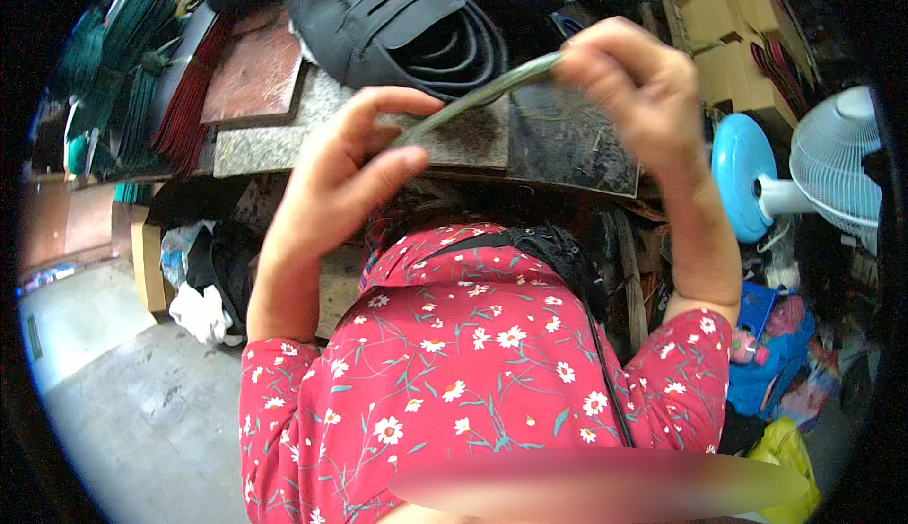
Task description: The person uses scissors to trim excess material from the edges of black sandals. They repeatedly pick up sandals, cut along the edges, and place them back on the workbench.
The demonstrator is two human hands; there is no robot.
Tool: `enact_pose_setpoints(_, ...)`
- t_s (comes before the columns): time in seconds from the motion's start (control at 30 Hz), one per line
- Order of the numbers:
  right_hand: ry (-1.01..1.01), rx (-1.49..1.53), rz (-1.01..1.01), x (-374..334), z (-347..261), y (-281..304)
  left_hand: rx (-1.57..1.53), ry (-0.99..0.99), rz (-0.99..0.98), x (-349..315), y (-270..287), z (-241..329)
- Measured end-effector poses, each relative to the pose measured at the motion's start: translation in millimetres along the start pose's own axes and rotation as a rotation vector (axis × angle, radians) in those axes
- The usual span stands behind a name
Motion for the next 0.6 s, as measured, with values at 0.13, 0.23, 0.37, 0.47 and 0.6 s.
enact_pose_setpoints(0.13, -0.332, -0.038, 0.114, 4.0, 82.6, 42.2, 0.198, 0.213, 0.077, -4.9, 44.3, -41.4)
enact_pose_setpoints(0.23, -0.312, -0.046, 0.108, -4.3, 109.6, 47.2, 0.457, 0.099, 0.030, -8.7, 51.7, -52.9)
enact_pose_setpoints(0.37, -0.289, -0.047, 0.074, -11.8, 123.2, 61.0, 0.542, 0.021, 0.067, -15.1, 56.4, -59.7)
enact_pose_setpoints(0.47, -0.339, -0.084, -0.011, -17.1, 127.6, 83.7, 0.230, 0.323, 0.091, -23.9, 64.1, -83.1)
enact_pose_setpoints(0.6, -0.408, -0.205, 0.225, -27.2, 137.3, 136.6, 0.227, 0.317, 0.019, -26.0, 64.9, -91.3)
Point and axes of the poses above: each hand's wrist, its own x-axis towards the middle knuckle, its own y-axis out of the back of the hand, z = x × y, the point moved 6 cm from there along x, towards the middle knuckle, and after that the axes turned 6 degrees about x, right-handed, at the moved point
